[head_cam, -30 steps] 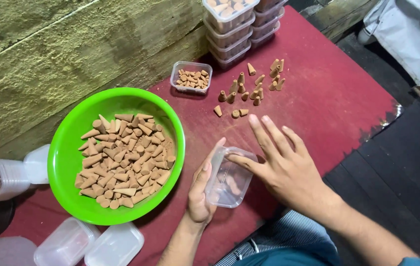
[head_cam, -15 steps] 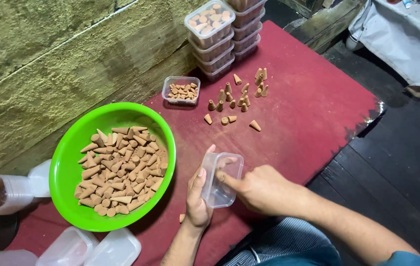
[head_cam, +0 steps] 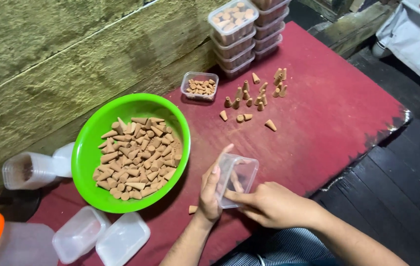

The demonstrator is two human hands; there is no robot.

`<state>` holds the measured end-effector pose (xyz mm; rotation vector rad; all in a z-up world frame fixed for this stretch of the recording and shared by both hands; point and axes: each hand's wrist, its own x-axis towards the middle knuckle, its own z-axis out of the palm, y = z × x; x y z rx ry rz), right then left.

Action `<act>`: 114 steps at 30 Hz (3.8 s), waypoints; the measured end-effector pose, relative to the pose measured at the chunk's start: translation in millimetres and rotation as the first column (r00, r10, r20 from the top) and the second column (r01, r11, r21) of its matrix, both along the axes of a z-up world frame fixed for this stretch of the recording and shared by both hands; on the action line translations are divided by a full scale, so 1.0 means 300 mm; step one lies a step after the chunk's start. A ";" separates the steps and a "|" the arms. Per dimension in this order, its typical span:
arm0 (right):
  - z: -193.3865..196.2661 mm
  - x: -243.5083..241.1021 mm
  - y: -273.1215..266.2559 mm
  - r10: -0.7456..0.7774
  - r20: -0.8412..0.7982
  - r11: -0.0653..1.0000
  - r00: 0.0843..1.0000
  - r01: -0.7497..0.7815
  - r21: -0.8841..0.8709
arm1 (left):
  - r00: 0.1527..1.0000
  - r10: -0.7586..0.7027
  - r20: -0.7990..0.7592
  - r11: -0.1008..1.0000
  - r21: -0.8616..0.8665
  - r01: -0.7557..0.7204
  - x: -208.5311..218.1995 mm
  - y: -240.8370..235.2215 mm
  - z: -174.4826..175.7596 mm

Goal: Filling small plastic containers with incense cones from a large bowl and a table surface.

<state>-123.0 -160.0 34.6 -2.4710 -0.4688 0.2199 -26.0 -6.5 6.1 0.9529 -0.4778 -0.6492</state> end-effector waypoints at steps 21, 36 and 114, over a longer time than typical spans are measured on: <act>-0.018 0.259 -0.113 -0.005 0.707 0.985 0.707 -0.117 0.124 | 0.967 0.243 0.076 0.968 0.042 -0.247 0.031 -0.021 -0.041; -0.219 0.387 -0.196 -0.252 0.792 0.957 0.556 0.024 0.288 | 0.902 0.204 0.381 0.917 0.248 -0.312 0.011 -0.037 -0.023; -0.127 0.313 -0.119 0.151 0.680 0.733 0.718 -0.543 0.410 | 0.886 0.443 0.140 0.873 0.156 -0.462 -0.132 0.035 0.023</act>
